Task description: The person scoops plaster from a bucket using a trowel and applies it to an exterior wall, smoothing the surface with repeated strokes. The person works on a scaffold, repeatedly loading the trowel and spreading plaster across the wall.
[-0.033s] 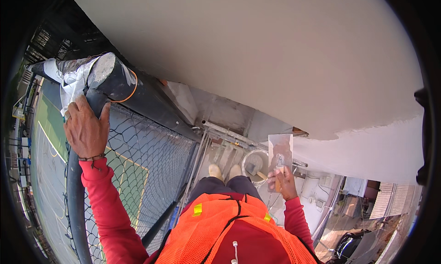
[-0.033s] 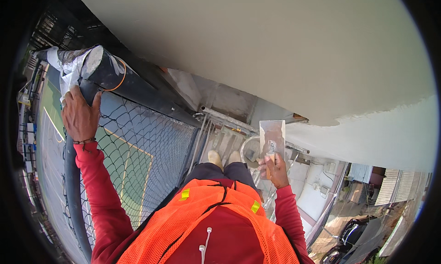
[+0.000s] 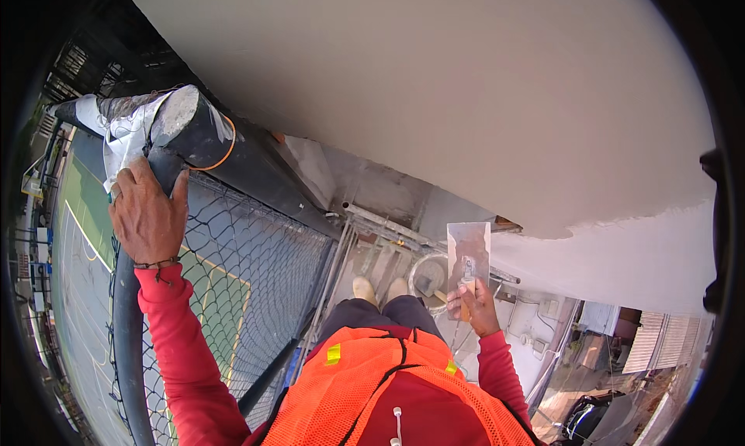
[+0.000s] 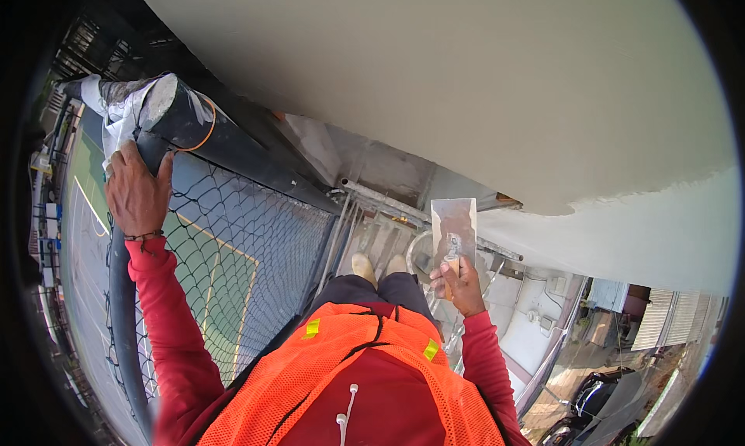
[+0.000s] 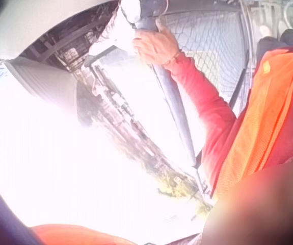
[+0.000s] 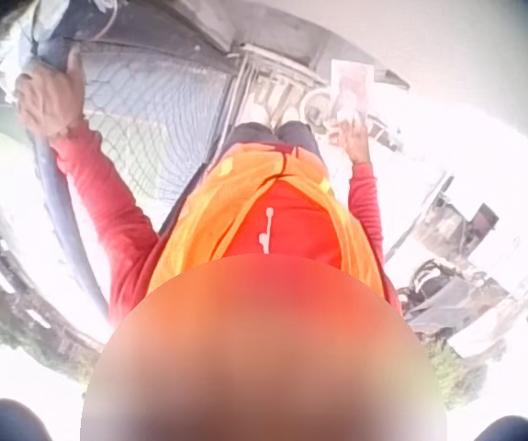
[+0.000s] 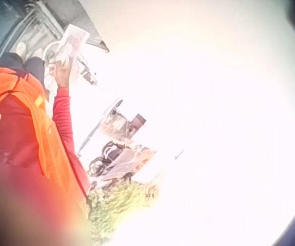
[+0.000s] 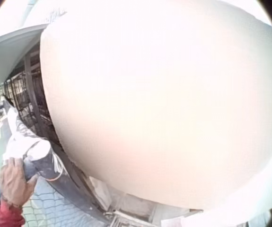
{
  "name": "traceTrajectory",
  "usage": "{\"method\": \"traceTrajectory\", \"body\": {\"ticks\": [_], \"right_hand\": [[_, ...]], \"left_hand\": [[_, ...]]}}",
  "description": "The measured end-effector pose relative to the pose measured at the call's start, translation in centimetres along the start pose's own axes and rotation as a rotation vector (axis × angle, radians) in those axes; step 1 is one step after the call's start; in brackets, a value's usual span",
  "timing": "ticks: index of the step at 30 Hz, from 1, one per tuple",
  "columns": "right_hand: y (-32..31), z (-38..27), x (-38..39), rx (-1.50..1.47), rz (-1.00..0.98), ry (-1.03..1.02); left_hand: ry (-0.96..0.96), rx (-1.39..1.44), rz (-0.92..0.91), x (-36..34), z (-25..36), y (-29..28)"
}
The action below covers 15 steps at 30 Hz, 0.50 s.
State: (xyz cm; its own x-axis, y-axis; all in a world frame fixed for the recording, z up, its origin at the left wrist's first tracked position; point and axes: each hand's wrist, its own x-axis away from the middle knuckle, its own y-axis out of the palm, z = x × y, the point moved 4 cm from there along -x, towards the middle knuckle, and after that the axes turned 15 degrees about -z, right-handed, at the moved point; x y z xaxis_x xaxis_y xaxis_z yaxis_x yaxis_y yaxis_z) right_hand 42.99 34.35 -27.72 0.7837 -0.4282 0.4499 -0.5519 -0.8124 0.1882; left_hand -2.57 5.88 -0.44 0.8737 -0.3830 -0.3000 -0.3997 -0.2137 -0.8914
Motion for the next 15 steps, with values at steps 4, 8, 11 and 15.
{"method": "traceTrajectory", "body": {"ticks": [4, 8, 11, 15], "right_hand": [[3.1, -1.9, -5.1, 0.627, -0.144, 0.067], [7.6, -2.2, -11.1, 1.150, -0.148, 0.098], [10.4, -2.3, -16.4, 1.273, -0.260, 0.151], [13.8, -2.4, -24.2, 1.269, -0.422, -0.003]], "left_hand": [[0.013, 0.029, 0.005, 0.1, -0.1, 0.1], [0.029, 0.078, -0.028, -0.3, -0.7, -0.2], [0.039, 0.120, -0.081, -1.1, -1.2, 0.0], [-0.007, 0.099, -0.080, -1.3, -0.9, 0.8]]}}
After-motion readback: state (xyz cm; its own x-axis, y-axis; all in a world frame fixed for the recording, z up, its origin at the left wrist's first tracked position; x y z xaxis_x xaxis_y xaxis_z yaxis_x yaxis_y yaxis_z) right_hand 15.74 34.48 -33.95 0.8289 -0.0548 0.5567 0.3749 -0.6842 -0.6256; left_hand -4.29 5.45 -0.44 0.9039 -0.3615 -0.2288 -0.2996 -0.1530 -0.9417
